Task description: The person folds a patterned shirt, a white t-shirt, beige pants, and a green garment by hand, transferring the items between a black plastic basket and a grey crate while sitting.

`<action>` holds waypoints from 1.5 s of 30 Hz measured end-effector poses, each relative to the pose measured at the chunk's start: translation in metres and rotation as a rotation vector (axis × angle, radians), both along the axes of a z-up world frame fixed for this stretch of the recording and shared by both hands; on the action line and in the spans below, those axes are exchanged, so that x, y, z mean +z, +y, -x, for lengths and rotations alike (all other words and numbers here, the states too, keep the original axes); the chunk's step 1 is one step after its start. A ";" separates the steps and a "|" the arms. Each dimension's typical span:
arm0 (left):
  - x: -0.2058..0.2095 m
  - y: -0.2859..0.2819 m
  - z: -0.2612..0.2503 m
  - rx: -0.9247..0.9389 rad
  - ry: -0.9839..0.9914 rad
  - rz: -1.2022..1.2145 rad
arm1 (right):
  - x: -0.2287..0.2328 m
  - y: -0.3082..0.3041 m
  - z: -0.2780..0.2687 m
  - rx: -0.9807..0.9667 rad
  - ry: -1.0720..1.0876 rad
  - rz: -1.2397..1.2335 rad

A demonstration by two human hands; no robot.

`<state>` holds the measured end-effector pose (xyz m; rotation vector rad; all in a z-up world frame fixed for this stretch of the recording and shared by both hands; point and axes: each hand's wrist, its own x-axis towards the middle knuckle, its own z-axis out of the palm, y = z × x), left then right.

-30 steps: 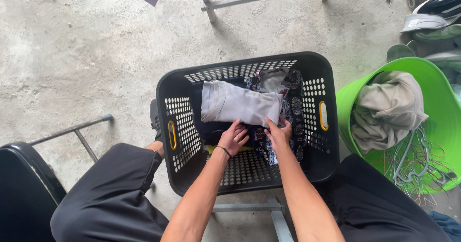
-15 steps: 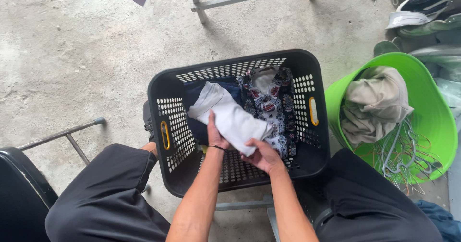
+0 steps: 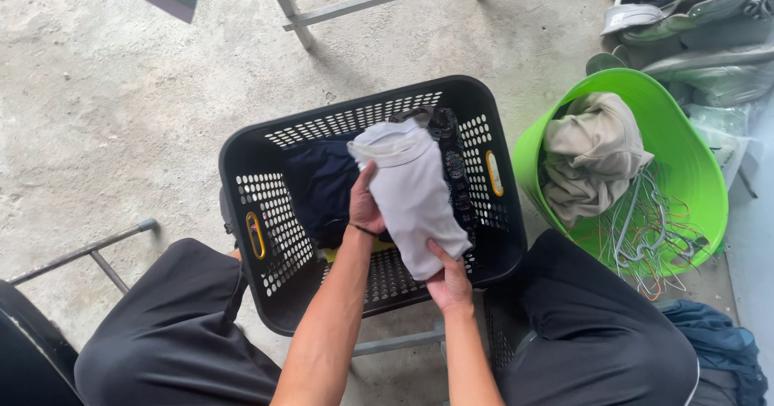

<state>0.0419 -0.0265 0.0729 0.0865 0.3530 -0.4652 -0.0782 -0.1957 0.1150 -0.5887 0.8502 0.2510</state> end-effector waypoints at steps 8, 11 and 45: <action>-0.034 -0.046 -0.037 -0.312 0.175 -0.494 | -0.084 -0.038 0.003 -0.154 -0.027 -0.009; -0.054 -0.060 -0.027 -0.445 0.334 -0.916 | -0.124 -0.042 -0.001 -0.184 0.231 -0.094; -0.058 -0.076 -0.015 -1.353 -0.922 -2.320 | -0.093 -0.031 -0.031 1.909 -0.061 1.342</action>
